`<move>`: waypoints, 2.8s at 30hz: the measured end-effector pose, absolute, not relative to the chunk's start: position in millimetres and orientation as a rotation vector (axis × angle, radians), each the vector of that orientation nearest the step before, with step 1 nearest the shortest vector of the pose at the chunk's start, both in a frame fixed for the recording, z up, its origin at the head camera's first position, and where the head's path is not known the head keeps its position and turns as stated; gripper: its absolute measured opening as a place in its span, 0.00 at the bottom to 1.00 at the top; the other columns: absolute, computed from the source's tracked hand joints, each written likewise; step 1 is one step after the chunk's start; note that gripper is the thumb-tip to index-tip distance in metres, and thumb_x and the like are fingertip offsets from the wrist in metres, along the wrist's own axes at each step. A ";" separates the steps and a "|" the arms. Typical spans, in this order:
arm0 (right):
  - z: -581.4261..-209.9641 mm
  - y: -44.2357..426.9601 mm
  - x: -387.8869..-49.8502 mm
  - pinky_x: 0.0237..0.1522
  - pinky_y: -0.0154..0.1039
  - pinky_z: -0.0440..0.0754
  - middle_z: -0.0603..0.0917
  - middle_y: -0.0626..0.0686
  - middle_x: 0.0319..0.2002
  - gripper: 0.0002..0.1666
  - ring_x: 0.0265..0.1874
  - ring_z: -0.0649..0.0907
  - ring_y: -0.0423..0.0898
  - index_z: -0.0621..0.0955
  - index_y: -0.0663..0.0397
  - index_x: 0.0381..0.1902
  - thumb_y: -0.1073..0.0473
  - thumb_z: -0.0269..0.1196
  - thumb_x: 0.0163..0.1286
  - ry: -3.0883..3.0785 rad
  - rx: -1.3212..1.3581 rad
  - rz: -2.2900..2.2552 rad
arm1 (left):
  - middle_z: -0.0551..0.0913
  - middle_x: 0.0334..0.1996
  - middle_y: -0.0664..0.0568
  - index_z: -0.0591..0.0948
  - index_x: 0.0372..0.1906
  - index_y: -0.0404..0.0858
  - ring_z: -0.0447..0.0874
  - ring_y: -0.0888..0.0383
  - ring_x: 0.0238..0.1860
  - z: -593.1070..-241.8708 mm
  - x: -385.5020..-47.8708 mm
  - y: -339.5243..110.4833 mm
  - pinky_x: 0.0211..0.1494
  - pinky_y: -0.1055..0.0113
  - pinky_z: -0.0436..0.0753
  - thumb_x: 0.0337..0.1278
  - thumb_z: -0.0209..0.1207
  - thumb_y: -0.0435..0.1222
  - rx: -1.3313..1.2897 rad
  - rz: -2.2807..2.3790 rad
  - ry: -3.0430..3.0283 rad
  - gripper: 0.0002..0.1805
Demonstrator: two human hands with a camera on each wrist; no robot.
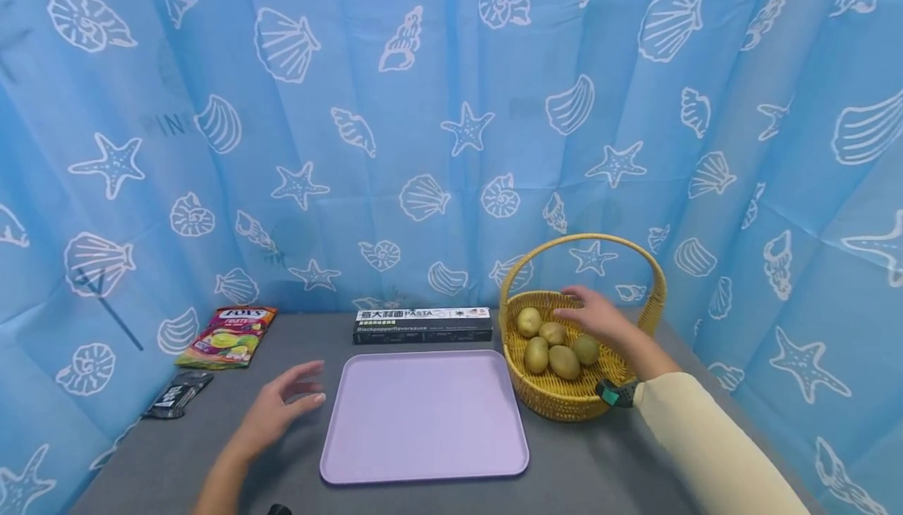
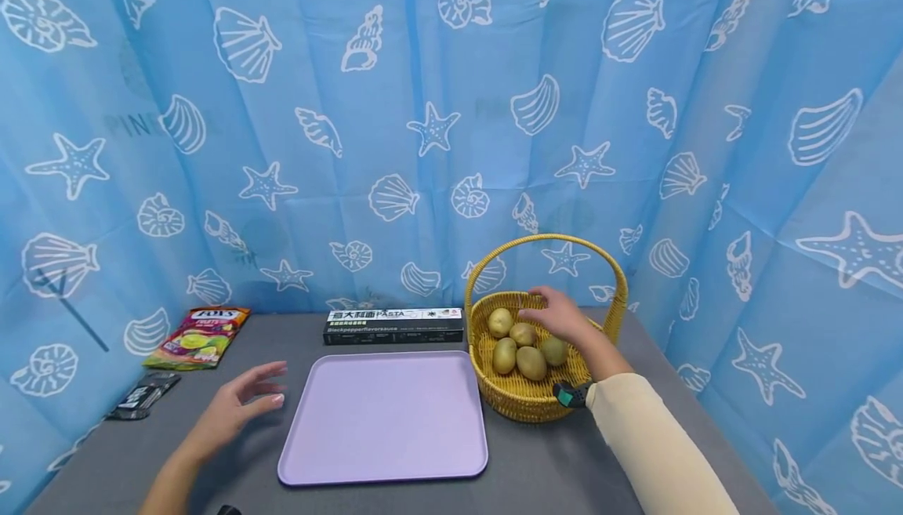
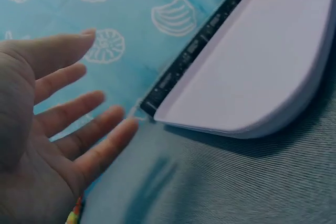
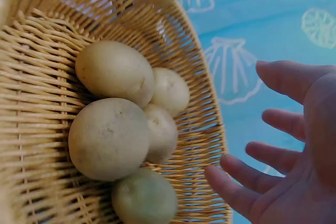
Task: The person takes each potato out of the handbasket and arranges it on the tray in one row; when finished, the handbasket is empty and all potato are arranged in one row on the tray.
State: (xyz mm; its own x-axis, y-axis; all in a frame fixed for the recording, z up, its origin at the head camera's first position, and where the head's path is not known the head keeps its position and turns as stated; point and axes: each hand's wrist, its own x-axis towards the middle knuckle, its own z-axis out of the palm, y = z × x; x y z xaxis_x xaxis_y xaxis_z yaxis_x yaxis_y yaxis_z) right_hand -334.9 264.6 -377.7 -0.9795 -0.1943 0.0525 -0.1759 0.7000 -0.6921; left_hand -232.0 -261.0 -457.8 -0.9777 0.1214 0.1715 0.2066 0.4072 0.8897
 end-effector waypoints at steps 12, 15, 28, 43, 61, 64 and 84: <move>-409.9 249.5 -368.1 0.57 0.60 0.72 0.68 0.73 0.63 0.31 0.61 0.69 0.70 0.68 0.74 0.64 0.57 0.58 0.72 2.785 -0.291 -1.059 | 0.71 0.62 0.33 0.68 0.68 0.33 0.81 0.49 0.47 -481.6 -237.0 -263.4 0.45 0.56 0.83 0.56 0.67 0.37 -0.175 -1.815 -2.696 0.35; -419.5 245.9 -373.9 0.58 0.59 0.71 0.70 0.73 0.61 0.29 0.59 0.70 0.69 0.69 0.76 0.61 0.60 0.60 0.69 2.760 -0.238 -1.057 | 0.70 0.61 0.31 0.67 0.68 0.30 0.81 0.48 0.47 -487.1 -238.3 -266.6 0.46 0.56 0.82 0.57 0.67 0.37 -0.266 -1.826 -2.717 0.36; -422.0 240.6 -372.7 0.20 0.34 0.64 0.64 0.43 0.13 0.21 0.15 0.65 0.41 0.67 0.47 0.12 0.57 0.66 0.57 2.965 -0.262 -0.683 | 0.80 0.50 0.44 0.72 0.65 0.32 0.78 0.53 0.44 -496.2 -243.6 -265.0 0.42 0.59 0.78 0.46 0.72 0.40 -0.250 -1.630 -2.885 0.39; -388.3 233.0 -345.7 0.28 0.42 0.77 0.81 0.59 0.44 0.23 0.26 0.77 0.46 0.79 0.66 0.54 0.61 0.52 0.65 2.956 -0.373 -0.919 | 0.77 0.34 0.48 0.72 0.66 0.33 0.74 0.52 0.35 -492.0 -239.8 -262.3 0.33 0.60 0.76 0.45 0.73 0.42 -0.224 -1.607 -2.931 0.40; -374.9 204.3 -278.9 0.25 0.39 0.79 0.80 0.59 0.43 0.21 0.29 0.79 0.47 0.80 0.59 0.49 0.59 0.69 0.59 3.109 -0.467 -1.170 | 0.77 0.35 0.50 0.74 0.65 0.35 0.74 0.53 0.36 -491.2 -242.2 -262.1 0.34 0.61 0.75 0.44 0.73 0.42 -0.170 -1.552 -2.959 0.40; -371.9 194.9 -269.7 0.28 0.40 0.79 0.80 0.59 0.46 0.23 0.34 0.79 0.49 0.80 0.57 0.51 0.60 0.70 0.57 3.128 -0.487 -1.167 | 0.77 0.35 0.50 0.74 0.65 0.35 0.74 0.53 0.36 -491.2 -242.7 -261.4 0.34 0.62 0.74 0.44 0.73 0.42 -0.160 -1.540 -2.971 0.40; -401.6 113.0 -260.0 0.35 0.37 0.82 0.80 0.54 0.47 0.31 0.40 0.82 0.49 0.78 0.57 0.53 0.64 0.76 0.51 2.943 -0.690 -1.284 | 0.79 0.38 0.50 0.75 0.65 0.37 0.75 0.53 0.39 -495.1 -242.6 -261.1 0.36 0.60 0.76 0.43 0.74 0.45 -0.126 -1.513 -2.971 0.40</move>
State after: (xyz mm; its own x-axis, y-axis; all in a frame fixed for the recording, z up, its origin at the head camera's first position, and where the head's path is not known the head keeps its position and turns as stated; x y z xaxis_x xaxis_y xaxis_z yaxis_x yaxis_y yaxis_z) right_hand -260.0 113.0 -401.6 -0.9021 -0.3188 0.2909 -0.4301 0.6083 -0.6671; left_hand -242.6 -261.1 -495.1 -0.9783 0.1546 -0.1382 -0.0209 0.5895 0.8075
